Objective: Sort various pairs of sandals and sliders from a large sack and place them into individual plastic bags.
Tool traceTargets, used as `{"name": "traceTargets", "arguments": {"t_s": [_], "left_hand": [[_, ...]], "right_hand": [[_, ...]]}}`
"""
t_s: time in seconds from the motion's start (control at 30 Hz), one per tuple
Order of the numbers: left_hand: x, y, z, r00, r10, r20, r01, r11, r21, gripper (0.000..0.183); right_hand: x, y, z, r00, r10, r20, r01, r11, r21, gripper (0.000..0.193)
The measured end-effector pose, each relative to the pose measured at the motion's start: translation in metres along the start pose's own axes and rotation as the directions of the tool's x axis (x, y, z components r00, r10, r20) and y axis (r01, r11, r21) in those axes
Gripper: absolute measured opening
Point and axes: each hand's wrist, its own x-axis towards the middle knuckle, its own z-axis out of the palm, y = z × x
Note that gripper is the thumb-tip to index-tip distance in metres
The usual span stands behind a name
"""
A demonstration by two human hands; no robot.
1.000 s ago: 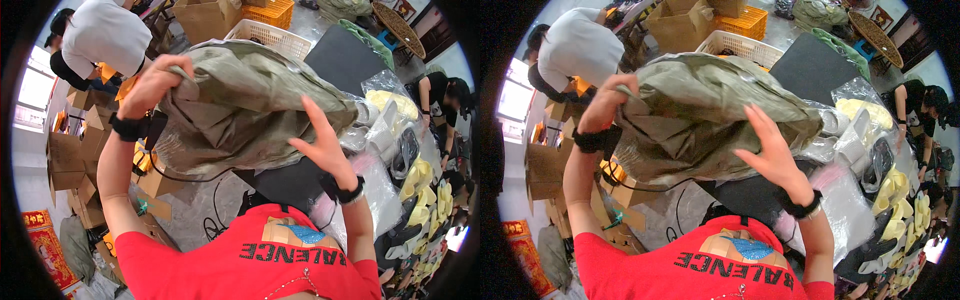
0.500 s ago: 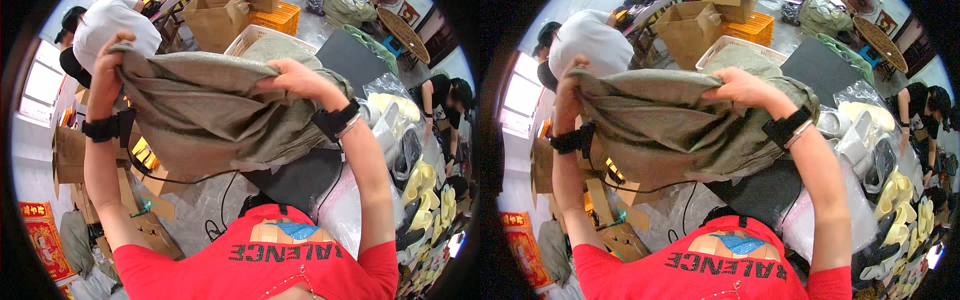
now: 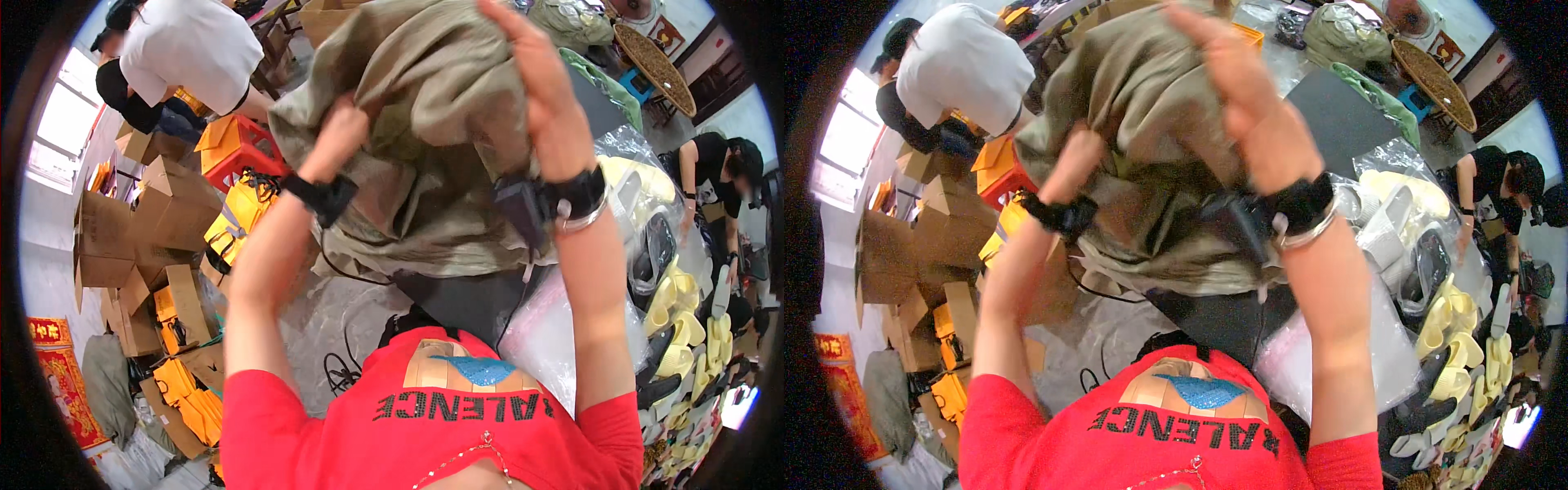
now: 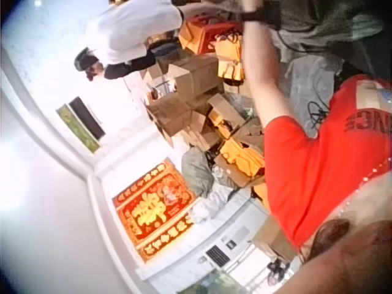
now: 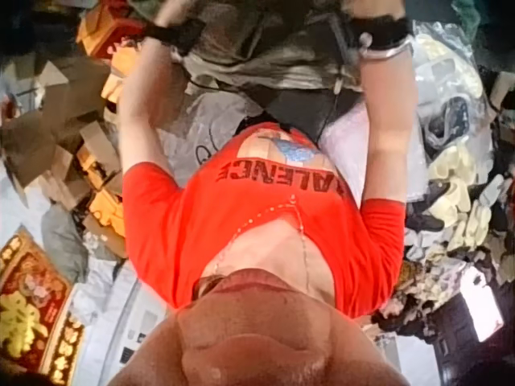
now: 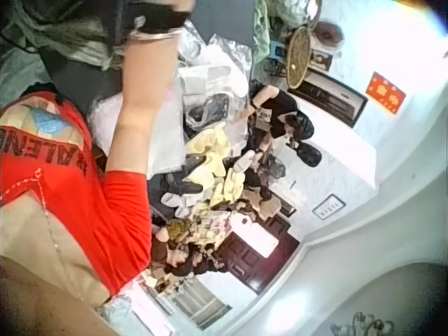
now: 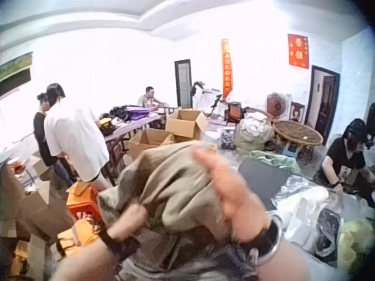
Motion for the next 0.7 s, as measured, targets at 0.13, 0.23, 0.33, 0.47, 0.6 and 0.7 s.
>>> {"name": "traceTargets", "arguments": {"t_s": [0.13, 0.23, 0.33, 0.47, 0.6, 0.7], "left_hand": [[0.094, -0.075, -0.044, 0.878, 0.446, 0.174, -0.479, 0.805, 0.35, 0.005], [0.155, -0.041, -0.1, 0.852, -0.42, 0.314, 0.492, 0.435, -0.754, 0.029], [0.196, 0.017, -0.13, 0.936, -0.146, 0.319, 0.309, 0.774, -0.552, 0.031], [0.202, 0.089, -0.154, 0.971, 0.072, 0.23, 0.09, 0.778, -0.621, 0.031], [0.207, 0.141, -0.177, 0.978, 0.164, 0.132, -0.016, 0.683, -0.73, 0.032], [0.205, 0.167, -0.201, 0.982, 0.18, 0.057, -0.061, 0.588, -0.807, 0.032]], "right_hand": [[0.003, -0.012, -0.085, 0.547, -0.83, 0.107, 0.208, 0.011, -0.978, 0.025], [-0.022, -0.009, -0.079, 0.476, -0.67, 0.569, 0.024, -0.637, -0.77, 0.034], [-0.043, 0.007, -0.063, 0.737, -0.423, 0.527, 0.302, -0.491, -0.817, 0.045], [-0.042, 0.006, -0.08, 0.838, -0.427, 0.34, 0.152, -0.415, -0.897, 0.082], [-0.039, -0.021, -0.12, 0.73, -0.647, 0.222, -0.017, -0.342, -0.939, 0.101], [-0.036, -0.054, -0.123, 0.697, -0.696, 0.175, 0.051, -0.196, -0.979, 0.104]]}}
